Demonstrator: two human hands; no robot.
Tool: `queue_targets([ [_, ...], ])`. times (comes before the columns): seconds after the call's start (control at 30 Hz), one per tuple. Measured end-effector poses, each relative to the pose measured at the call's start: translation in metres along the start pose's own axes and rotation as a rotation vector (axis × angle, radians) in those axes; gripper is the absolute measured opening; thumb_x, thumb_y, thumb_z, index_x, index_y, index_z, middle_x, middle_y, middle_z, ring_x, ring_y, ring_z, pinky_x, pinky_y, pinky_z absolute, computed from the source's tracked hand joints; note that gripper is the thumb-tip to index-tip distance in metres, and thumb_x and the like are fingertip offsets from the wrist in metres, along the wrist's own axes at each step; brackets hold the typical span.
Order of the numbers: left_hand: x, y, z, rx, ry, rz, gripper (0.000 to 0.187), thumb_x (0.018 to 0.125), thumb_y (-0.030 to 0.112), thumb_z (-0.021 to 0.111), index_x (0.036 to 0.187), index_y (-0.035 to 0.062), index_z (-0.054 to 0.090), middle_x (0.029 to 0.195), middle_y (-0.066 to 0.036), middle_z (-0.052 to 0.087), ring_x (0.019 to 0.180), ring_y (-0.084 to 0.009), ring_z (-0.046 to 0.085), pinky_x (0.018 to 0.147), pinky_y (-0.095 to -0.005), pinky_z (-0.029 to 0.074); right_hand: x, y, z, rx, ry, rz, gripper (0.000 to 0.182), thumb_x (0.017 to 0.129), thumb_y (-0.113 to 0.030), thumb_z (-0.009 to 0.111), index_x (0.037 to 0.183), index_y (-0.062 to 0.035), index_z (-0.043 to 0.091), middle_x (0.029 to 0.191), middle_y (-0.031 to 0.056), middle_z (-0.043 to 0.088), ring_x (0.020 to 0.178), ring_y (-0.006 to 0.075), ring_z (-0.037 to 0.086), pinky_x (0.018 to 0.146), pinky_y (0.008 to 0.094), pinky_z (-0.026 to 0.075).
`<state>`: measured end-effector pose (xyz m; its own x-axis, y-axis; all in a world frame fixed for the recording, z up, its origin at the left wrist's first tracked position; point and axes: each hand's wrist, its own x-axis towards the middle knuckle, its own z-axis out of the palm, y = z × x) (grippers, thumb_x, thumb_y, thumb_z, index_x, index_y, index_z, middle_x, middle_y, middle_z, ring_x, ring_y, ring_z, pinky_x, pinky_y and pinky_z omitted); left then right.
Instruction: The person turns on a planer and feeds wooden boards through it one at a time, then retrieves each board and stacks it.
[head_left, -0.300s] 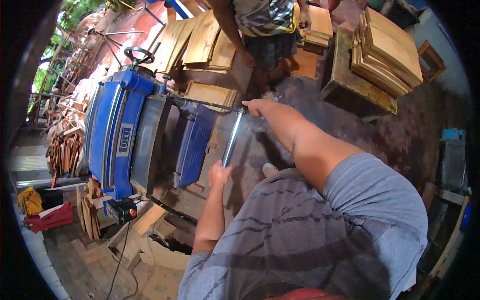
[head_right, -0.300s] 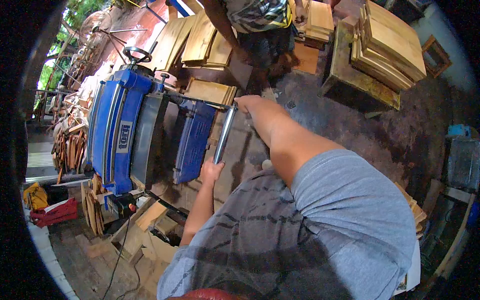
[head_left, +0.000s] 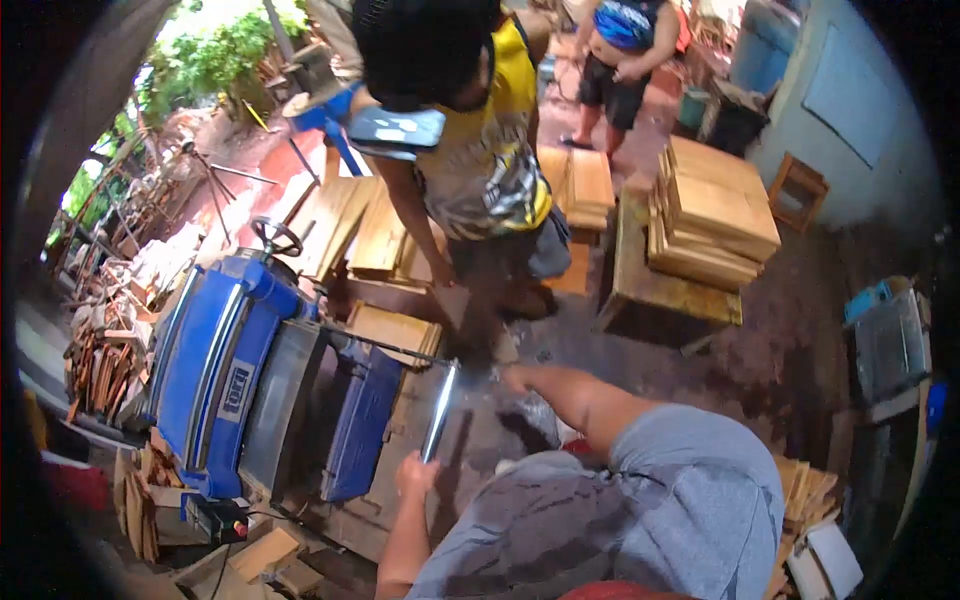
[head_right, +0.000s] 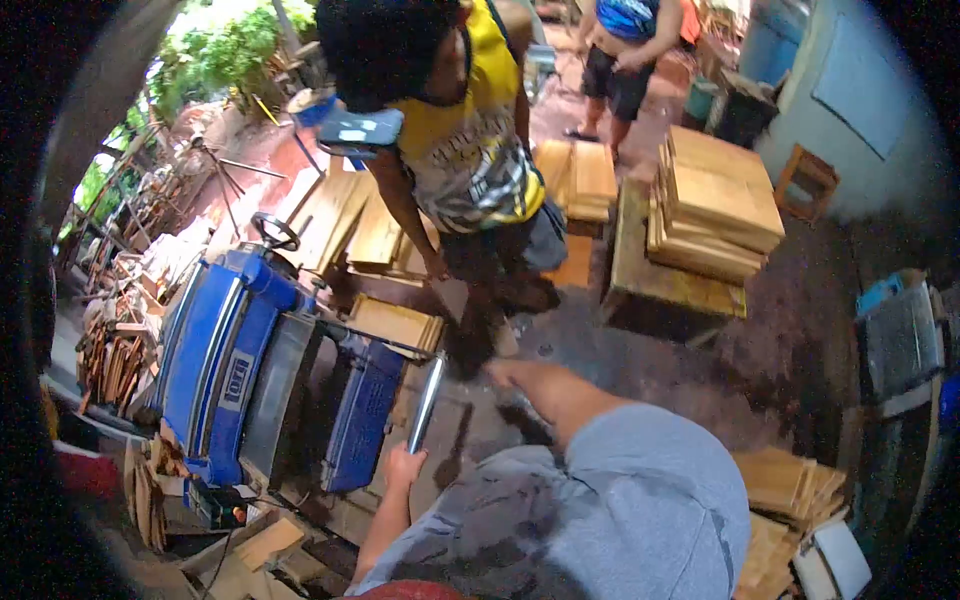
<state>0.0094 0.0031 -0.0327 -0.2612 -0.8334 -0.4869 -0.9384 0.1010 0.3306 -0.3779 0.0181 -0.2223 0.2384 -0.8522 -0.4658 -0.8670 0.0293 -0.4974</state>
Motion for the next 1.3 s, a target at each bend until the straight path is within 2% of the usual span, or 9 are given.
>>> queue_targets([
  [0.1, -0.012, 0.001, -0.018, -0.027, 0.028, 0.031, 0.051, 0.070, 0.043, 0.073, 0.106, 0.0067, 0.067, 0.104, -0.022, 0.068, 0.101, -0.0394, 0.064, 0.087, -0.0475, 0.050, -0.030, 0.048, 0.056, -0.198, -0.265, -0.190, 0.023, 0.071, -0.020, 0.063, 0.085, -0.0038, 0.070, 0.086, 0.0204, 0.068, 0.075, 0.0374, 0.063, 0.067, 0.0474, 0.048],
  [0.17, -0.001, -0.006, -0.014, -0.045, 0.031, 0.054, 0.055, 0.070, 0.045, 0.073, 0.109, 0.0057, 0.067, 0.106, -0.022, 0.068, 0.102, -0.0392, 0.063, 0.089, -0.0468, 0.050, -0.015, 0.165, 0.165, -0.320, -0.114, -0.502, 0.023, 0.075, -0.022, 0.064, 0.087, -0.0045, 0.070, 0.084, 0.0207, 0.068, 0.075, 0.0385, 0.063, 0.069, 0.0475, 0.049],
  [0.3, 0.000, -0.014, -0.001, -0.034, 0.114, 0.099, 0.062, 0.072, 0.046, 0.071, 0.118, 0.0040, 0.064, 0.116, -0.020, 0.065, 0.108, -0.0381, 0.061, 0.093, -0.0452, 0.049, -0.144, -0.022, 0.011, 0.123, 0.068, 0.133, 0.033, 0.088, -0.036, 0.061, 0.087, -0.0040, 0.070, 0.076, 0.0158, 0.068, 0.068, 0.0285, 0.063, 0.064, 0.0401, 0.048],
  [0.73, -0.030, 0.024, 0.004, -0.053, 0.248, -0.164, 0.038, 0.077, 0.031, 0.070, 0.109, 0.0099, 0.066, 0.108, -0.018, 0.068, 0.099, -0.0376, 0.065, 0.087, -0.0459, 0.052, -0.090, -0.117, -0.123, 0.581, 0.032, -0.242, 0.047, 0.102, -0.036, 0.050, 0.066, -0.0058, 0.046, 0.062, -0.0053, 0.040, 0.062, 0.0073, 0.036, 0.056, 0.0301, 0.036],
  [0.93, -0.055, 0.025, 0.017, -0.038, 0.743, 0.222, 0.042, 0.079, 0.032, 0.073, 0.113, 0.0087, 0.065, 0.120, -0.013, 0.062, 0.112, -0.0321, 0.059, 0.093, -0.0393, 0.049, -0.049, -0.167, -0.160, 0.559, 0.306, -0.257, 0.033, 0.094, -0.026, 0.061, 0.074, -0.0013, 0.053, 0.070, 0.0083, 0.056, 0.064, 0.0155, 0.051, 0.060, 0.0361, 0.042],
  [1.0, -0.064, 0.004, -0.004, -0.640, 0.441, 0.020, 0.035, 0.081, 0.022, 0.073, 0.111, 0.0069, 0.066, 0.119, -0.013, 0.063, 0.110, -0.0325, 0.060, 0.094, -0.0391, 0.048, -0.022, -0.181, -0.167, 0.400, 0.500, -0.396, 0.024, 0.091, -0.024, 0.063, 0.084, -0.0023, 0.055, 0.083, 0.0109, 0.059, 0.077, 0.0219, 0.055, 0.068, 0.0385, 0.045],
  [1.13, -0.053, -0.115, -0.032, -0.357, 0.740, -0.049, 0.028, 0.083, 0.015, 0.068, 0.109, 0.0056, 0.066, 0.122, -0.017, 0.061, 0.116, -0.0346, 0.056, 0.101, -0.0423, 0.043, 0.025, -0.210, -0.167, 0.130, 0.734, -0.384, 0.040, 0.084, -0.020, 0.068, 0.119, -0.0088, 0.053, 0.116, 0.0151, 0.058, 0.112, 0.0379, 0.051, 0.094, 0.0430, 0.044],
  [1.17, -0.049, -0.154, -0.035, -0.255, 0.830, -0.094, 0.030, 0.083, 0.015, 0.068, 0.111, 0.0058, 0.065, 0.125, -0.018, 0.059, 0.119, -0.0357, 0.053, 0.104, -0.0440, 0.040, 0.040, -0.211, -0.162, 0.087, 0.716, -0.341, 0.055, 0.085, -0.020, 0.067, 0.134, -0.0109, 0.044, 0.116, 0.0200, 0.059, 0.112, 0.0398, 0.055, 0.095, 0.0442, 0.045],
  [1.3, -0.054, -0.241, -0.093, -0.122, 1.000, -0.511, 0.054, 0.081, 0.019, 0.069, 0.130, 0.0064, 0.054, 0.141, -0.020, 0.047, 0.133, -0.0368, 0.040, 0.110, -0.0467, 0.033, 0.084, -0.223, -0.162, 0.120, 0.380, 0.112, 0.050, 0.090, -0.027, 0.060, 0.135, -0.0106, 0.044, 0.111, 0.0265, 0.064, 0.098, 0.0453, 0.062, 0.085, 0.0527, 0.049],
])
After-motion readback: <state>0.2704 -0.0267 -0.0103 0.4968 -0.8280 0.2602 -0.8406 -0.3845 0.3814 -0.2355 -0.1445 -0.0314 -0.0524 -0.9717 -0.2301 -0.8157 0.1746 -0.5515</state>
